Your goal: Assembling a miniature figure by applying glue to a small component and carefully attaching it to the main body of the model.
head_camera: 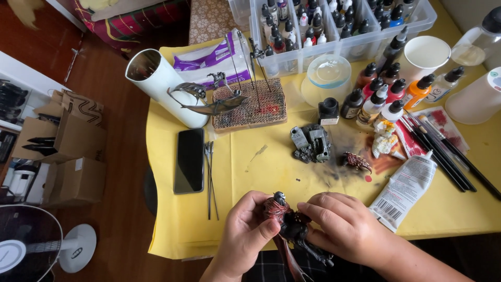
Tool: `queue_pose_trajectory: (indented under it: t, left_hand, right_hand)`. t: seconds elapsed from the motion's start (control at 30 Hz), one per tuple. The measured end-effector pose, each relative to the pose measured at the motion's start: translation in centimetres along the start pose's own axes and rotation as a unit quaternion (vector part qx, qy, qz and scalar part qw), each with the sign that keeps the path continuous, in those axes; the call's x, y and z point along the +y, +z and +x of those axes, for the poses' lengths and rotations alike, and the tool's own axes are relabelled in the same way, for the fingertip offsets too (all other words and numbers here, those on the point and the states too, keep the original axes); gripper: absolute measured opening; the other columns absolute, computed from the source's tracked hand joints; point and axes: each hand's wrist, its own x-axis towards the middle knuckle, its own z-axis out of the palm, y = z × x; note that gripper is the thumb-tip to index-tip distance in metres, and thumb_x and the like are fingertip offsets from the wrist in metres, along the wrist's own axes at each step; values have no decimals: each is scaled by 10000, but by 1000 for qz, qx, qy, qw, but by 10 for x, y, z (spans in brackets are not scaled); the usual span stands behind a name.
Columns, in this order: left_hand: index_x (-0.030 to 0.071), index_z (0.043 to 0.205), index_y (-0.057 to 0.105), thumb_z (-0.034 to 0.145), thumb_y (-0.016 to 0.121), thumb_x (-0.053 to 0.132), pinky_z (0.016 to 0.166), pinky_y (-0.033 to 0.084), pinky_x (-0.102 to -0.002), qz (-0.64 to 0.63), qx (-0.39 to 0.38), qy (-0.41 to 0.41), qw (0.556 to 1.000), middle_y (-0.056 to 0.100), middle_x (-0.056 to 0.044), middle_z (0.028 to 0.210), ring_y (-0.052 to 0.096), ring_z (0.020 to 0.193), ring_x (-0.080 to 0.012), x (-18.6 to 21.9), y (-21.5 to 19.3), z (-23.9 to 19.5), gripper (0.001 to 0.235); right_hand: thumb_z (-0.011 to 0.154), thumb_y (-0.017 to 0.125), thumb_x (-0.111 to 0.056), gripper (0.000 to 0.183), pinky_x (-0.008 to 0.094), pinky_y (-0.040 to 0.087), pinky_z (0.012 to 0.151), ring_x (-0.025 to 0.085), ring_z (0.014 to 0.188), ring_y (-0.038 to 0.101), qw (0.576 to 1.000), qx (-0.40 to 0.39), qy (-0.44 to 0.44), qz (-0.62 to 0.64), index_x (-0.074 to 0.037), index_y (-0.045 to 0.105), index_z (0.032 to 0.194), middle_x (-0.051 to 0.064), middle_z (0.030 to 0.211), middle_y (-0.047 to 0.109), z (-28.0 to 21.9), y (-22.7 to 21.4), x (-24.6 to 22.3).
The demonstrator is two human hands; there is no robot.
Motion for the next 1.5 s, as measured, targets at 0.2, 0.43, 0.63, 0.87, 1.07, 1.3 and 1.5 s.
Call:
queue_pose_trajectory:
  t: [0.2,0.43,0.63,0.87,1.07,1.3,1.5]
  left_hand:
    - [-9,1133,638,859,807,345,779,496,-244,-6,9,13,1000,665,-66,948,596,863,-131,-2,-6,-3,478]
    - [-35,1230,612,888,773,317,839,526,-271,-38,-1,15,999,700,-98,1039,631,919,-153,-6,-19,-2,516]
    - [-34,1260,615,902,744,331,972,553,-324,-57,-5,13,998,726,-123,1134,674,1057,-201,1,-18,-1,527]
    - [-18,1275,624,909,706,351,912,565,-332,-66,21,5,998,720,-113,1084,679,1008,-205,-7,-17,3,526]
    - [3,1192,635,900,736,363,860,531,-296,-64,13,22,998,698,-76,1017,635,942,-163,-9,-15,4,474]
    - [6,1168,647,897,747,353,873,531,-295,-59,15,32,998,714,-81,1025,643,947,-166,-13,-16,5,452]
    - [5,1187,649,891,748,366,883,527,-296,-54,15,33,998,716,-82,1026,647,947,-165,-14,-18,7,478]
  right_hand:
    - [984,620,-196,328,384,597,696,302,823,695,1000,-14,-9,-2,29,600,1222,135,998,668,2,6,0]
    - [978,632,-187,349,393,595,723,304,867,692,998,-27,-17,-58,26,588,1251,137,1007,662,9,10,-6]
    - [980,620,-124,380,405,591,748,315,884,679,997,-34,-16,-69,32,531,1316,143,1021,655,17,8,-13]
    - [960,658,-134,328,369,578,684,259,820,679,998,-48,20,-35,-24,592,1262,94,980,656,23,3,-16]
    - [978,613,-123,249,396,590,745,308,914,689,996,-38,-12,-78,16,612,1185,143,1013,650,22,3,-16]
    - [975,607,-125,250,394,592,742,315,894,691,995,-33,-31,-89,32,624,1169,160,1003,653,20,6,-13]
    - [975,626,-144,273,396,596,755,314,918,696,995,-32,-24,-95,14,631,1198,157,1032,655,15,11,-8]
